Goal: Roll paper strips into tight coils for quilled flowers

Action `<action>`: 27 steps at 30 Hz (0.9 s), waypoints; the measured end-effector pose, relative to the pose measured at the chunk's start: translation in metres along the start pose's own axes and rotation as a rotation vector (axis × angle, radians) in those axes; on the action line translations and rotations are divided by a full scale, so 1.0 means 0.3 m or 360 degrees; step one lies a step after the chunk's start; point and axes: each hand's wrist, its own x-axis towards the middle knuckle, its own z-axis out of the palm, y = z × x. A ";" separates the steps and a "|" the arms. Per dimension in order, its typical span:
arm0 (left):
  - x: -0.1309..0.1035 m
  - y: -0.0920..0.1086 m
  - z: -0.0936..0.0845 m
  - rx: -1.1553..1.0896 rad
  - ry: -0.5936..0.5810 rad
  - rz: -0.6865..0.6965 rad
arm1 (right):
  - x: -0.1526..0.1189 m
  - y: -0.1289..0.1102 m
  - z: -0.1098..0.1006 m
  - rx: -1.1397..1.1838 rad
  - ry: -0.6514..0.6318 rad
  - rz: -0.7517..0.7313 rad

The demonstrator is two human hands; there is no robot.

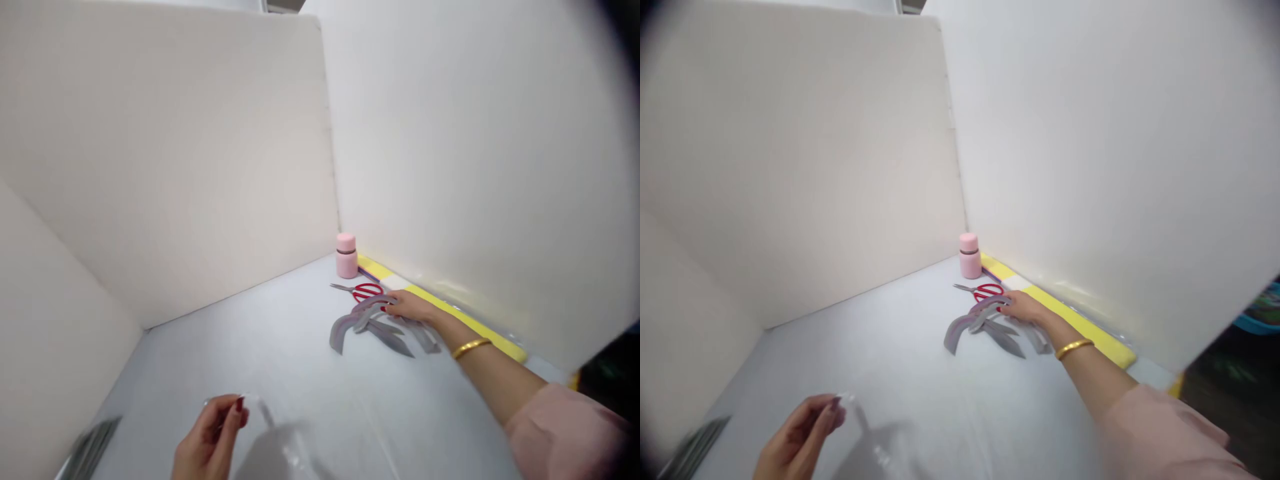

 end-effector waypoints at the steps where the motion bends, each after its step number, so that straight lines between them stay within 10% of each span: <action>1: -0.009 0.031 0.020 0.0012 -0.0031 0.0038 | -0.006 -0.014 0.030 0.0000 0.0021 -0.0062; 13: -0.050 0.060 0.219 -0.0273 -0.0078 0.0036 | -0.361 -0.199 0.577 -0.0101 -0.0668 -0.0842; 19: 0.008 0.012 0.167 -0.0997 0.0132 -0.0656 | -0.276 -0.128 0.568 -0.0354 -0.0394 -0.0878; 27: 0.055 -0.009 0.099 -0.1127 0.0088 -0.0868 | -0.221 -0.085 0.530 -0.0482 -0.0199 -0.0682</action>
